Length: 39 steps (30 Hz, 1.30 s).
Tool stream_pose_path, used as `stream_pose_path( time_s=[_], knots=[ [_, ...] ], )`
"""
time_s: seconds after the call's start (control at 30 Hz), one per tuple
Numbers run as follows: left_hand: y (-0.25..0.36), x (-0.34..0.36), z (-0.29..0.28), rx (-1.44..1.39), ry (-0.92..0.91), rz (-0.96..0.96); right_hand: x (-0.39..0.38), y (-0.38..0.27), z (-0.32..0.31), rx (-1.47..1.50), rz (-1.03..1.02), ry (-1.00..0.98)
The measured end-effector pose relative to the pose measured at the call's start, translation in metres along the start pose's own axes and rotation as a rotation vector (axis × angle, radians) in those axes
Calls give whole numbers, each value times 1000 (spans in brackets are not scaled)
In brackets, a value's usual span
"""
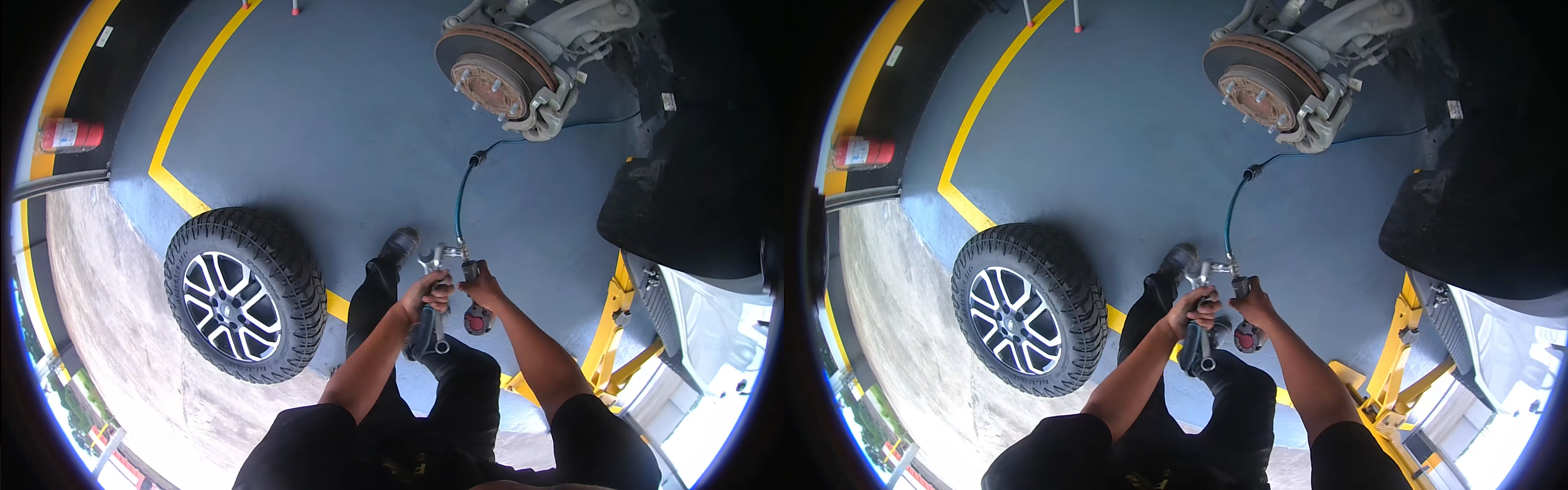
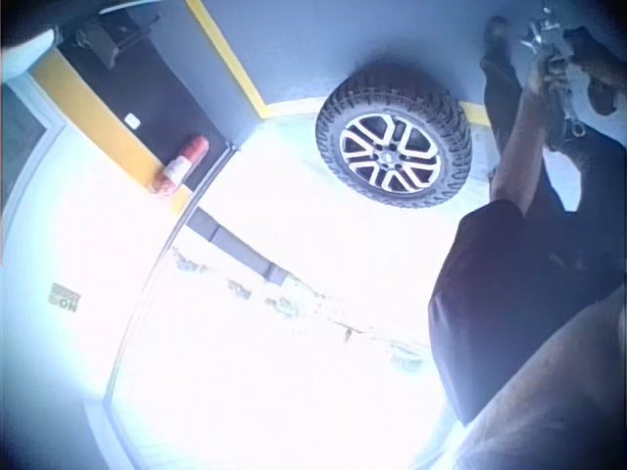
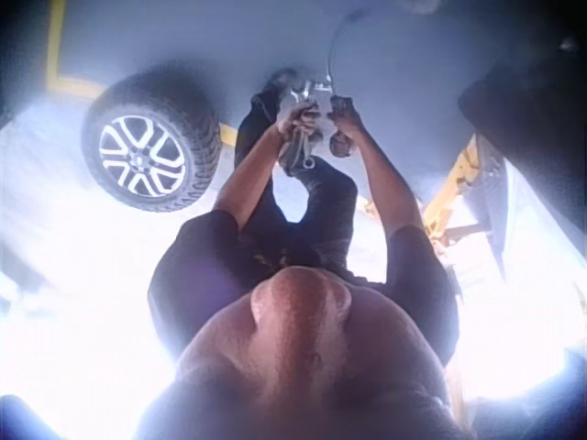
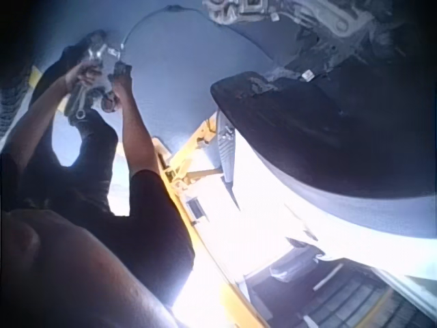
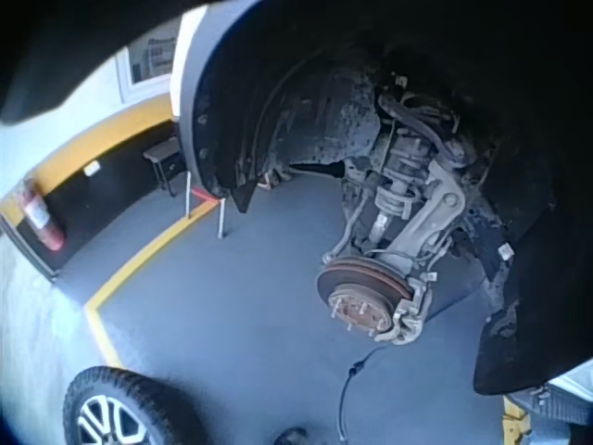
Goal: The person removes the brake caliper from a vehicle's wheel hub using a wrench, then installs a new brake caliper and tightens it. The person also handles bolts and tools during the process.
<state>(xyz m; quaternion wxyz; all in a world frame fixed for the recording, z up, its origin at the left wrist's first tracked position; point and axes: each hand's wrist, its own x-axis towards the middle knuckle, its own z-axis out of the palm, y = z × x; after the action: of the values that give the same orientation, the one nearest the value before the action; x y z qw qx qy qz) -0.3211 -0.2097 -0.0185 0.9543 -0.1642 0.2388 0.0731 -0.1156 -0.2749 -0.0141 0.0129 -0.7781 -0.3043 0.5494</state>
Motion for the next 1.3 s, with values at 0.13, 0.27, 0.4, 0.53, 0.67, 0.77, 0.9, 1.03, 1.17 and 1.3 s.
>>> stream_pose_path(
  time_s=[0.13, 0.27, 0.4, 0.53, 0.67, 0.77, 0.9, 1.03, 1.17, 1.3],
  knots=[
    [37, -173, -24, -67, 140, 311, -51, -62, -7, -83, -35, 0],
    [89, -360, -16, 17, 463, 507, -81, -87, -9, 76, -39, -43],
    [72, -494, -26, -130, 632, 742, -101, -164, -32, -26, 218, -294],
    [9, -573, -22, -215, 767, 714, -96, -217, -50, -165, 294, -236],
    [-4, -600, 14, -278, 867, 536, -91, -272, -80, -155, 306, -213],
    [42, -602, 26, -281, 800, 528, -70, -305, -91, -198, 369, -269],
    [128, -612, 86, -90, 970, 584, -83, -400, -92, -342, 366, -376],
    [242, -635, 141, 59, 1065, 579, -41, -441, -81, -181, 362, -359],
    [329, -685, 155, 190, 1125, 494, 6, -490, -58, -88, 76, -534],
    [411, -697, 206, 258, 1179, 508, 42, -519, -55, -125, 110, -492]
  ],
)
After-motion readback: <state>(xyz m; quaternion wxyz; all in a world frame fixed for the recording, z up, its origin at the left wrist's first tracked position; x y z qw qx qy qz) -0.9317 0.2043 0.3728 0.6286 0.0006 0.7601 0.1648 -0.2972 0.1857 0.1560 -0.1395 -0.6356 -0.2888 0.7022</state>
